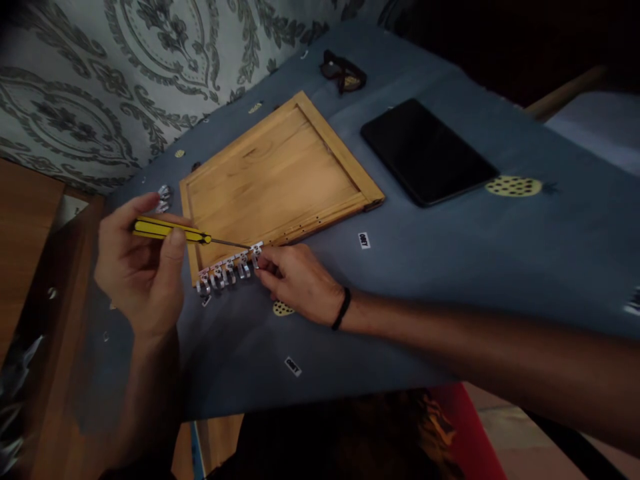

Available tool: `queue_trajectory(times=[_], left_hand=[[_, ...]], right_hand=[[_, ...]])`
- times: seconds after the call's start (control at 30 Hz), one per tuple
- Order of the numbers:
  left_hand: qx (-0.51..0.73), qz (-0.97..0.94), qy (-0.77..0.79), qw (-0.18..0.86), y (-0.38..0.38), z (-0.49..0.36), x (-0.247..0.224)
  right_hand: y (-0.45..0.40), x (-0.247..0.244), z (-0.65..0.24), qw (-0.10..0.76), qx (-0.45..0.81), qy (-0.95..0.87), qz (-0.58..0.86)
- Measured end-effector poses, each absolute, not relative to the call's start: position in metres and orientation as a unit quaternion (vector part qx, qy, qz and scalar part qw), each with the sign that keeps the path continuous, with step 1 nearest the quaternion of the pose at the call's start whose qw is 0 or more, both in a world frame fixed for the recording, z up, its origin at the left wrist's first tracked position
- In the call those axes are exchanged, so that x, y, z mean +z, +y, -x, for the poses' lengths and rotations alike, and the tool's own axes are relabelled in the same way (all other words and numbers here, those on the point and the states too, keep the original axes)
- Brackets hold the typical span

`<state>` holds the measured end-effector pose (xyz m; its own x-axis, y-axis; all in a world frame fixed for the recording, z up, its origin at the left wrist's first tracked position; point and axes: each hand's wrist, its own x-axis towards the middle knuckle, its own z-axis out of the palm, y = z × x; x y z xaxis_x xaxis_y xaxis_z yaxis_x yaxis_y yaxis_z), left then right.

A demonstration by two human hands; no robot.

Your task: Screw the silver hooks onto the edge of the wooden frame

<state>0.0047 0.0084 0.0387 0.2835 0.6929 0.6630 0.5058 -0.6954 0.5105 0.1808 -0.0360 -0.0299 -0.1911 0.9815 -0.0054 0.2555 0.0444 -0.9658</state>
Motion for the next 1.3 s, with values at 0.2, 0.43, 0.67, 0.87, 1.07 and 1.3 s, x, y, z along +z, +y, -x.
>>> queue_trajectory(times=[0.2,0.43,0.67,0.87,1.07,1.3], left_hand=[[0.440,-0.798,0.402,0.094,0.0061,-0.0067,0.0345],[0.439,-0.799,0.401,0.087,0.0065,-0.0065,0.0325],[0.424,-0.804,0.412,0.067,0.0056,-0.0057,0.0323],[0.408,-0.812,0.418,0.019,0.0034,-0.0063,0.0344],[0.384,-0.816,0.433,0.005,0.0009,-0.0053,0.0353],[0.380,-0.819,0.429,0.013,-0.0010,-0.0064,0.0356]], right_hand=[[-0.0361,-0.0296,-0.1806,0.376,0.482,-0.605,0.511],[-0.0365,-0.0288,-0.1811,0.381,0.473,-0.610,0.510],[-0.0361,-0.0283,-0.1808,0.373,0.482,-0.605,0.513],[-0.0359,-0.0308,-0.1810,0.387,0.462,-0.616,0.507],[-0.0364,-0.0311,-0.1816,0.385,0.455,-0.621,0.508],[-0.0357,-0.0300,-0.1823,0.379,0.455,-0.625,0.509]])
